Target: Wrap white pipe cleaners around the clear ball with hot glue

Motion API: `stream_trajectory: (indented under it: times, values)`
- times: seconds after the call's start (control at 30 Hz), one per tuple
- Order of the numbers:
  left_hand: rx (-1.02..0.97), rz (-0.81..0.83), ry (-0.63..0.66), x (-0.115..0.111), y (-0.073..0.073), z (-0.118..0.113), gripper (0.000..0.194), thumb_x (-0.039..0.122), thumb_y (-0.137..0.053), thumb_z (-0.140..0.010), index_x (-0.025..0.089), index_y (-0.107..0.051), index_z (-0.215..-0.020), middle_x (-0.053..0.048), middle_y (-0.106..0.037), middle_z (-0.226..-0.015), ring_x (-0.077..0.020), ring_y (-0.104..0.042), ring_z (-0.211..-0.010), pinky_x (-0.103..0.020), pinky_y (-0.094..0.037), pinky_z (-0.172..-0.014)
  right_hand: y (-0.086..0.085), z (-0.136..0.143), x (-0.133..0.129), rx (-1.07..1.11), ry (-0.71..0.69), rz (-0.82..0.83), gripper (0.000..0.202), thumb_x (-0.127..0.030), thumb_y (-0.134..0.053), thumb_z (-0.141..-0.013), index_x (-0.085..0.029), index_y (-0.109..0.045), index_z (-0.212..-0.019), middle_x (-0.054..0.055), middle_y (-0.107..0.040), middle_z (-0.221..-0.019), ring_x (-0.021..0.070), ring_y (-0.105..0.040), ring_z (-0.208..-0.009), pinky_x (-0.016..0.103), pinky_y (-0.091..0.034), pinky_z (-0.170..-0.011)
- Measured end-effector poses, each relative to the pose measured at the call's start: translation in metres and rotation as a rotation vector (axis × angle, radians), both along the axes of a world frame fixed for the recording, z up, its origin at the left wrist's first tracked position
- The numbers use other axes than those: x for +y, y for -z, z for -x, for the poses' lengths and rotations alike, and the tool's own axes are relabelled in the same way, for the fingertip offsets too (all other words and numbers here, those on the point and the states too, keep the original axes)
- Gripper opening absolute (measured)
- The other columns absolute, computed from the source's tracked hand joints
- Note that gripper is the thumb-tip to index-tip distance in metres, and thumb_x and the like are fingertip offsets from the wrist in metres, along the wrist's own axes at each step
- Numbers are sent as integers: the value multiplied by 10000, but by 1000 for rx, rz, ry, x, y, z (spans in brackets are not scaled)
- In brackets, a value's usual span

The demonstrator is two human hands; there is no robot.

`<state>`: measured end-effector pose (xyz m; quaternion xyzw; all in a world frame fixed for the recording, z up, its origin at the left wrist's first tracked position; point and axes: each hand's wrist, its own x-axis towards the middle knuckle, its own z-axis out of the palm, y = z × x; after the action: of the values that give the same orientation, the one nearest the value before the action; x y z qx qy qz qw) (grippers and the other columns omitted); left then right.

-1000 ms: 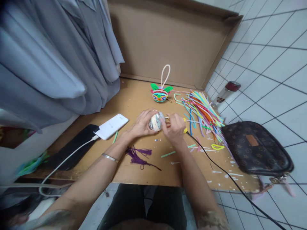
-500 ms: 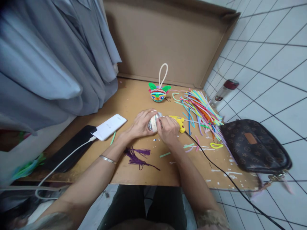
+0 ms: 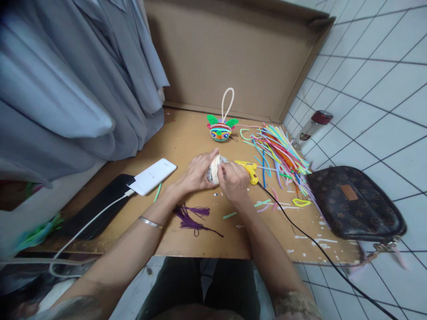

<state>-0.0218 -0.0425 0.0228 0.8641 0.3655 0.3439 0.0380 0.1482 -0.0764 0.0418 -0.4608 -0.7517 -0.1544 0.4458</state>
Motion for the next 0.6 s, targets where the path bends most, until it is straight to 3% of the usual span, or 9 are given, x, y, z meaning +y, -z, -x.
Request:
stream_trajectory:
  times: [0.23,0.6]
  values:
    - [-21,-16,14,-5,-4,0,825,332,-713,-709,223,-391,-1461,-138,-559,-1424,-327,-552,-1281,-433,-428,-1055,-2,1,-2,-27,-35,-41,273,-252,-471,-981,-204,-629,-763,23,-618,-659,148,-545,-627,285,-389,-648]
    - [-53,-2,-11,-1,3,-2,753,372,-750,-661,199,-476,-1341,-153,-581,-1392,-336,-564,-1277,-445,-441,-1048,0,2,-1,-57,-71,-112,251,-199,-494,-970,-199,-606,-745,14,-603,-651,147,-527,-627,287,-374,-649]
